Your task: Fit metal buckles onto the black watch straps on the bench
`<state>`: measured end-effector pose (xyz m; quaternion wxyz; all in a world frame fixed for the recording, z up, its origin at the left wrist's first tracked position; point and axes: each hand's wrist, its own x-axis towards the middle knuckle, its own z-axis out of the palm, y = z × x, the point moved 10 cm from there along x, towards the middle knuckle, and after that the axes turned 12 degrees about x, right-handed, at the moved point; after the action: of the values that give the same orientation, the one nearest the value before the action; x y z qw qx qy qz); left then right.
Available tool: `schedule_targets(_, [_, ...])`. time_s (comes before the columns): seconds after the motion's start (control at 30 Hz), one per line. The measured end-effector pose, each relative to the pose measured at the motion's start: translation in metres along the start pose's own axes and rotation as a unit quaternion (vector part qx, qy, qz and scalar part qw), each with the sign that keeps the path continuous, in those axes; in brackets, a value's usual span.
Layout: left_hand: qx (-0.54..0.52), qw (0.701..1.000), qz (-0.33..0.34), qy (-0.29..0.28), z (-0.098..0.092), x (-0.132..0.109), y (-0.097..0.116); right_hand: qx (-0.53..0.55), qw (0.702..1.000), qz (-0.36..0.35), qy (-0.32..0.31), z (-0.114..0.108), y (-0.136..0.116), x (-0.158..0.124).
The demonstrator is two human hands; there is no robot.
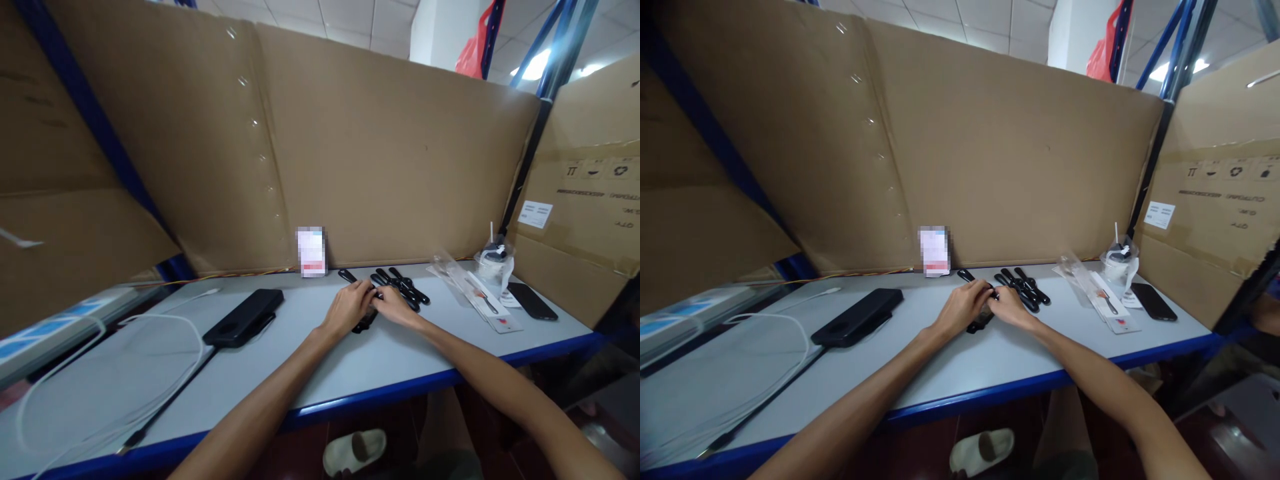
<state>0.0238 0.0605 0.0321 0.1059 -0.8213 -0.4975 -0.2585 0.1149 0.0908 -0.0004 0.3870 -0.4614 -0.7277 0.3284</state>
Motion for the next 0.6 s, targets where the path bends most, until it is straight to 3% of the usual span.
schedule_targets(0.27, [-0.034, 0.999, -0.013, 0.038, 0.001, 0.002, -0.010, 0.122, 0.989, 0.072, -0.031, 0.008, 0.006, -0.006])
schedule_targets(0.43, [0.005, 0.999, -0.017, 0.030, -0.001, 0.000, -0.009, 0.166, 0.977, 0.131, -0.040, 0.011, 0.007, -0.014])
schedule_targets(0.6, [-0.002, 0.999, -0.022, 0.035, -0.001, 0.000, -0.008, 0.200, 0.969, 0.142, -0.038, 0.011, 0.008, -0.015])
